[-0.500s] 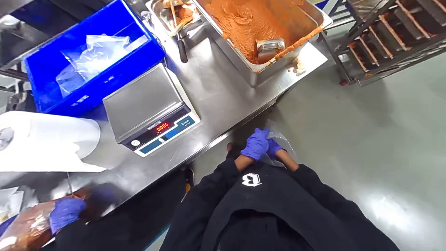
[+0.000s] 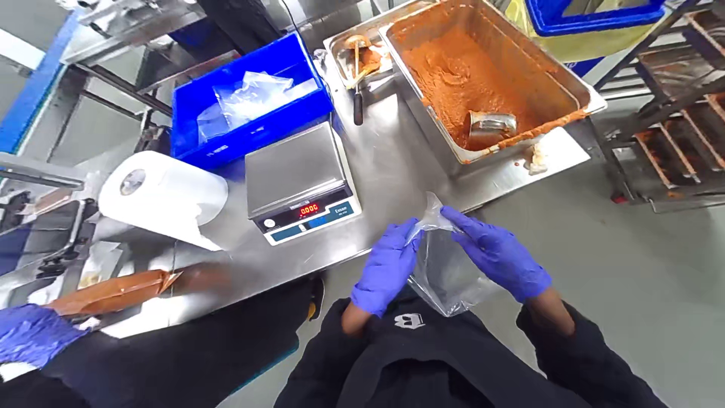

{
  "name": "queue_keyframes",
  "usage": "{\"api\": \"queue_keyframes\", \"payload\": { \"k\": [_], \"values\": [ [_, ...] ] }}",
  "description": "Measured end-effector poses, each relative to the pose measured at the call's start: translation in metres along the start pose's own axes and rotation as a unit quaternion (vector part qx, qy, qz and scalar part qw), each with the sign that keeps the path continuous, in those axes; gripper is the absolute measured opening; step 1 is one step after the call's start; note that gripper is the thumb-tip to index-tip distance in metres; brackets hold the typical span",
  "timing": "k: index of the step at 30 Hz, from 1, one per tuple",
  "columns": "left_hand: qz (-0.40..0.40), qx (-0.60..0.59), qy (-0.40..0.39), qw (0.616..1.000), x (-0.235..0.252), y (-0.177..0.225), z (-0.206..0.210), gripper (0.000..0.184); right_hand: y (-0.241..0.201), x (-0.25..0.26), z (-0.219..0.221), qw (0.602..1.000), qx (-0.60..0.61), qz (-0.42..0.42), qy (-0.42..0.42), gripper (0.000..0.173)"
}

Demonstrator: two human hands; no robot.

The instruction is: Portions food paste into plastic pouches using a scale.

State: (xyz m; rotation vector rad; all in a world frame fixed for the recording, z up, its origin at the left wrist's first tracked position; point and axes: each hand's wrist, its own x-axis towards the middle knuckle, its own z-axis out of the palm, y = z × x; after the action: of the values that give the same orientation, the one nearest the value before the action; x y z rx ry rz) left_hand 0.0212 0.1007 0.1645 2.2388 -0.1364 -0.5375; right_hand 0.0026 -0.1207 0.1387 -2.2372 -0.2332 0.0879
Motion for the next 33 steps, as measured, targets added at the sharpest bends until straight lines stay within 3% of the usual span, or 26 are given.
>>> {"api": "queue_keyframes", "payload": {
  "k": [5,9,12,15,17,20,22,26,31,33],
  "values": [
    [-0.068,-0.101,0.031,0.992,0.004,-0.011,-0.054,0.034,-0.034,0.065,-0.013,0.998,-0.040,-0.014,-0.043,0.038],
    [-0.068,-0.102,0.046,0.991,0.027,-0.029,-0.082,0.044,-0.058,0.110,-0.022,0.988,-0.060,-0.048,-0.133,0.051],
    [-0.053,-0.113,0.067,0.990,0.048,-0.036,-0.106,0.045,-0.069,0.135,-0.066,0.997,-0.043,-0.069,-0.012,0.056],
    [-0.053,-0.139,0.081,0.986,0.066,-0.037,-0.124,0.046,-0.060,0.171,-0.121,0.986,-0.125,-0.017,0.104,0.037],
    [-0.051,-0.151,0.082,0.984,0.080,-0.038,-0.131,0.047,-0.019,0.202,-0.145,0.969,-0.234,0.061,0.043,0.032],
    [-0.043,-0.182,0.079,0.979,0.103,-0.039,-0.133,0.046,0.052,0.249,-0.147,0.886,-0.361,0.207,-0.203,0.046],
    [-0.051,-0.192,0.087,0.976,0.119,-0.038,-0.132,0.047,0.077,0.271,-0.133,0.844,-0.361,0.252,-0.306,0.051],
    [-0.099,-0.187,0.094,0.973,0.142,-0.034,-0.131,0.050,0.103,0.280,-0.112,0.870,-0.267,0.285,-0.302,0.035],
    [-0.122,-0.184,0.104,0.970,0.168,-0.033,-0.130,0.050,0.079,0.304,-0.165,0.901,-0.223,0.284,-0.240,0.025],
    [-0.126,-0.187,0.116,0.967,0.175,-0.034,-0.126,0.047,0.074,0.323,-0.181,0.897,-0.261,0.247,-0.256,0.018]
  ]
}}
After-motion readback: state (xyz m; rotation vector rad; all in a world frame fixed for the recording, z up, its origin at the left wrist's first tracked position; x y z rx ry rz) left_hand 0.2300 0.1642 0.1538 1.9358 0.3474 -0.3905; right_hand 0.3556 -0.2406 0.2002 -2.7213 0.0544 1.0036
